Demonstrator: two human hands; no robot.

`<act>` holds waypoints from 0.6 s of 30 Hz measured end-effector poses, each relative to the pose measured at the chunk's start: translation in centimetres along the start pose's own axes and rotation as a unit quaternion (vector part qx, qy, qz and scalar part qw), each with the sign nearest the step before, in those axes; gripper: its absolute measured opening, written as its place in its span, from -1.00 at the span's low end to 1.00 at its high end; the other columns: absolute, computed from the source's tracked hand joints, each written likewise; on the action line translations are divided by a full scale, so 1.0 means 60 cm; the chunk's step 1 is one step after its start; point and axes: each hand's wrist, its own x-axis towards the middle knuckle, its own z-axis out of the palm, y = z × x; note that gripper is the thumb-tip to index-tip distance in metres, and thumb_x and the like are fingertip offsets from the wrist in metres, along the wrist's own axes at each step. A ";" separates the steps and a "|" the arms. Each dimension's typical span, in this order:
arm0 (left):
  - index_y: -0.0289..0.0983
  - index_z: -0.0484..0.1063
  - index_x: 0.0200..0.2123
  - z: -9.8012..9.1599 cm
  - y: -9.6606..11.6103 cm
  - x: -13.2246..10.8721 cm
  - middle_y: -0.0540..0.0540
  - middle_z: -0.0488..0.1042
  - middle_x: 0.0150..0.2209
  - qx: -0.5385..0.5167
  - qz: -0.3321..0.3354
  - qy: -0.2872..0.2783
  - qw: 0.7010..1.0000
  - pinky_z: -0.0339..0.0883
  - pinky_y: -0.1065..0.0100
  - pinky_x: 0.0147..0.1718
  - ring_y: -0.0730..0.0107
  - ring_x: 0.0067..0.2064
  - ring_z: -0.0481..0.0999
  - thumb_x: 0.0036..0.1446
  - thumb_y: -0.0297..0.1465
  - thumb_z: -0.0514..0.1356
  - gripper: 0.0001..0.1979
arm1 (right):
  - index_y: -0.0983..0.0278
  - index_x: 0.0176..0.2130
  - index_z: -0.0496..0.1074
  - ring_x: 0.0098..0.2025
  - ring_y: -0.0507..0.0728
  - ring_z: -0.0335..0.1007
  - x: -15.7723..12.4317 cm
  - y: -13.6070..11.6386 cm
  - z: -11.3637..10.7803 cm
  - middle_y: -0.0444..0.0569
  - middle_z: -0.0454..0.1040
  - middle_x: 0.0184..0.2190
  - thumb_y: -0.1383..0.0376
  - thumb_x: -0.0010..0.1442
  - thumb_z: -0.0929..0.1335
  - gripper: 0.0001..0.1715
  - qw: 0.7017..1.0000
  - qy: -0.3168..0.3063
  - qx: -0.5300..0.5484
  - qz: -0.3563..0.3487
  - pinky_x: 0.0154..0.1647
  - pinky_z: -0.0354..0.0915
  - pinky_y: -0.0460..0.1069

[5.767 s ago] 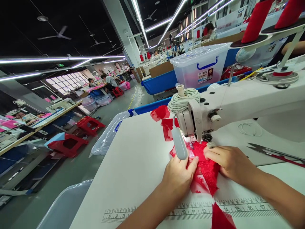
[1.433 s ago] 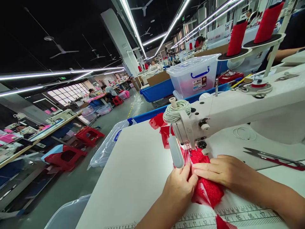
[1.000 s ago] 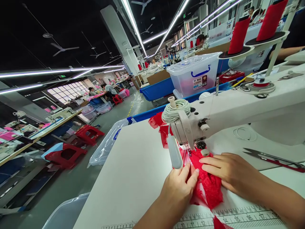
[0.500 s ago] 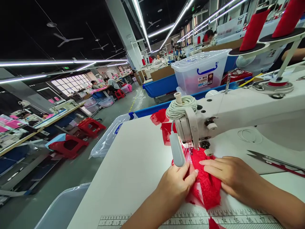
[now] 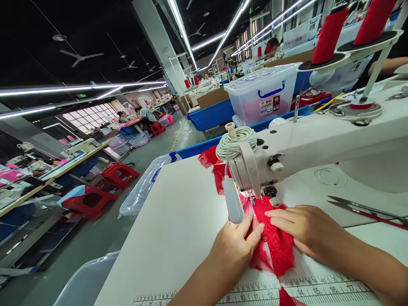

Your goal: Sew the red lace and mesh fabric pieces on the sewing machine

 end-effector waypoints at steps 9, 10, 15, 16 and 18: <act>-0.37 0.47 -0.06 0.013 0.001 0.000 -0.28 0.56 -0.18 0.022 0.012 0.063 0.998 0.41 0.32 -0.53 0.32 -0.43 0.46 0.26 -0.57 0.04 -0.74 | 0.20 -0.10 0.45 -0.33 0.10 0.48 -0.005 0.001 0.020 -0.08 0.58 -0.15 0.63 -0.19 0.23 -0.32 1.000 0.016 0.001 0.025 -0.40 0.28 -0.05; -0.37 0.47 -0.06 0.012 0.001 0.000 -0.28 0.56 -0.18 0.021 0.010 0.062 0.998 0.41 0.32 -0.52 0.32 -0.43 0.46 0.26 -0.56 0.05 -0.74 | 0.21 -0.10 0.45 -0.34 0.09 0.47 -0.004 0.001 0.019 -0.08 0.59 -0.16 0.63 -0.20 0.22 -0.32 1.000 0.020 -0.002 0.024 -0.40 0.27 -0.05; -0.39 0.47 -0.06 0.006 0.004 -0.003 -0.30 0.54 -0.15 0.006 0.003 0.036 0.999 0.41 0.29 -0.50 0.27 -0.38 0.48 0.25 -0.54 0.07 -0.75 | 0.23 -0.13 0.46 -0.32 0.09 0.49 0.003 0.000 0.003 -0.08 0.59 -0.15 0.63 -0.19 0.21 -0.35 1.000 0.022 -0.003 0.008 -0.43 0.28 -0.05; -0.39 0.46 -0.05 0.006 0.005 -0.003 -0.31 0.54 -0.14 0.003 0.003 0.032 0.999 0.42 0.28 -0.49 0.26 -0.37 0.48 0.25 -0.54 0.07 -0.75 | 0.23 -0.13 0.46 -0.31 0.09 0.50 0.004 0.000 0.001 -0.08 0.59 -0.15 0.64 -0.18 0.21 -0.35 1.000 0.013 -0.001 0.006 -0.42 0.29 -0.05; -0.40 0.45 -0.04 0.007 0.005 -0.005 -0.33 0.53 -0.12 -0.001 0.003 0.029 1.000 0.42 0.27 -0.49 0.24 -0.36 0.49 0.23 -0.55 0.07 -0.73 | 0.24 -0.14 0.46 -0.31 0.09 0.50 0.004 0.001 0.002 -0.08 0.59 -0.15 0.65 -0.18 0.20 -0.35 1.000 0.005 0.001 0.008 -0.42 0.30 -0.05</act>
